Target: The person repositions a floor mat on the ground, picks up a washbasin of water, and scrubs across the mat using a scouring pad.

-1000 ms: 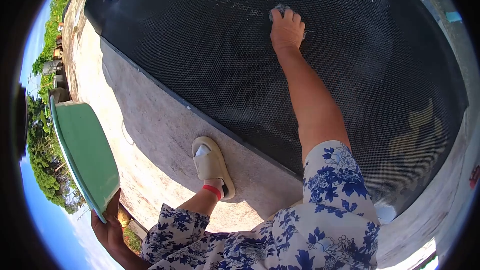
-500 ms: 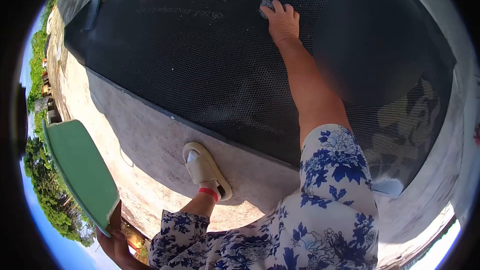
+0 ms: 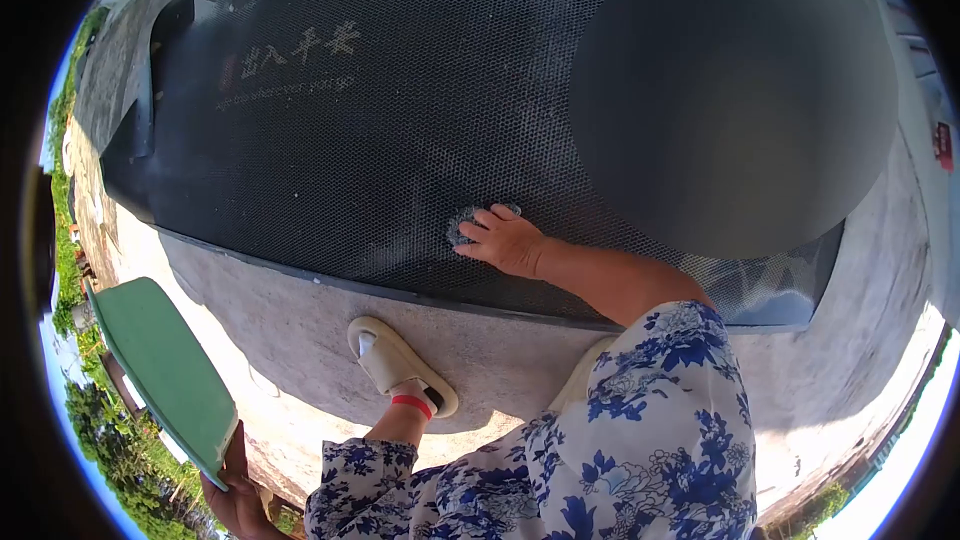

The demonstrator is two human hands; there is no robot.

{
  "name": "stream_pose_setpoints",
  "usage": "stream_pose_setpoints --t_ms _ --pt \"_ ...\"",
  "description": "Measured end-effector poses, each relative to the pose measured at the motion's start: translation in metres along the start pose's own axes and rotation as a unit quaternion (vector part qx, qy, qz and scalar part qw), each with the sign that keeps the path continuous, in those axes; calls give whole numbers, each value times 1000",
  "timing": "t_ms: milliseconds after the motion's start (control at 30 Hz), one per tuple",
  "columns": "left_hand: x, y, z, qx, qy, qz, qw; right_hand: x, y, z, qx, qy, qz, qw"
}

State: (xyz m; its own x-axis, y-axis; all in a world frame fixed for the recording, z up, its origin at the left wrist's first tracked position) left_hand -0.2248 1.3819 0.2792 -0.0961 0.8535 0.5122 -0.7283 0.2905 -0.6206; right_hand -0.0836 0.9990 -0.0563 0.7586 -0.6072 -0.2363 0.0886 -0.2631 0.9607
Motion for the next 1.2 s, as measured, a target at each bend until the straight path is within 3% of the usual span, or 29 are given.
stream_pose_setpoints --t_ms 33,100,133,233,300,367,467,533,567,633,700,767,800,867,967,1067,1133,1167,1200 --pt "-2 -1 -2 -9 20 25 999 22 9 3 -20 20 -2 1000" --pt "-2 -2 -7 -17 45 55 997 104 29 -3 -50 -75 61 994" --pt "0 -2 -7 -23 56 67 996 155 38 -4 -117 -177 131 968" --pt "5 -8 -1 -41 73 78 993 252 66 11 -62 -400 169 899" --pt "-1 -16 6 -44 65 80 994 297 81 34 -41 -567 136 811" --pt "-21 -36 15 -34 59 80 994 274 69 25 -8 -554 126 823" --pt "-39 -44 14 -19 52 87 995 142 29 -10 -45 -352 39 934" --pt "-41 -40 13 -5 56 88 995 30 -2 -1 -60 -151 -10 987" --pt "-38 -38 14 -1 56 87 995 29 -8 5 -55 -145 -17 988" --pt "-37 -35 14 5 61 88 994 2 -3 18 7 16 -6 1000" --pt "-39 -33 12 13 65 91 994 86 30 4 -18 -100 53 993" --pt "-36 -30 14 18 65 95 993 198 50 10 -47 -285 184 940" --pt "-34 -30 15 17 63 95 993 241 57 17 -65 -364 228 900" --pt "-32 -27 16 19 57 102 993 298 81 37 -23 -564 193 802" --pt "-32 -26 12 27 54 108 992 260 68 1 45 -577 133 805" --pt "-27 -23 12 35 48 110 992 102 13 -68 27 -284 35 958" --pt "-24 -21 10 41 49 108 992 -9 -13 -74 47 -68 -19 996" --pt "-23 -20 9 42 51 104 992 -8 -16 -75 47 -70 -23 996" --pt "-20 -19 9 44 52 103 992 -22 -15 -76 50 26 -23 998"
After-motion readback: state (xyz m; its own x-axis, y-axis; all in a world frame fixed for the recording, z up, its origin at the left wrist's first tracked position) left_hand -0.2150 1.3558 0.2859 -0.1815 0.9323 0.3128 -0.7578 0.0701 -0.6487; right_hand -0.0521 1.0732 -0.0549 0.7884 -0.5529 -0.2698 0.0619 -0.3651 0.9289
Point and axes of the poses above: each hand's wrist, its own z-axis away from the middle knuckle, its own y-axis out of the back of the hand, x = y × z, the point moved 10 cm from there along -z, towards the middle knuckle, and after that the axes turned 13 degrees about z, right-handed, at the moved point
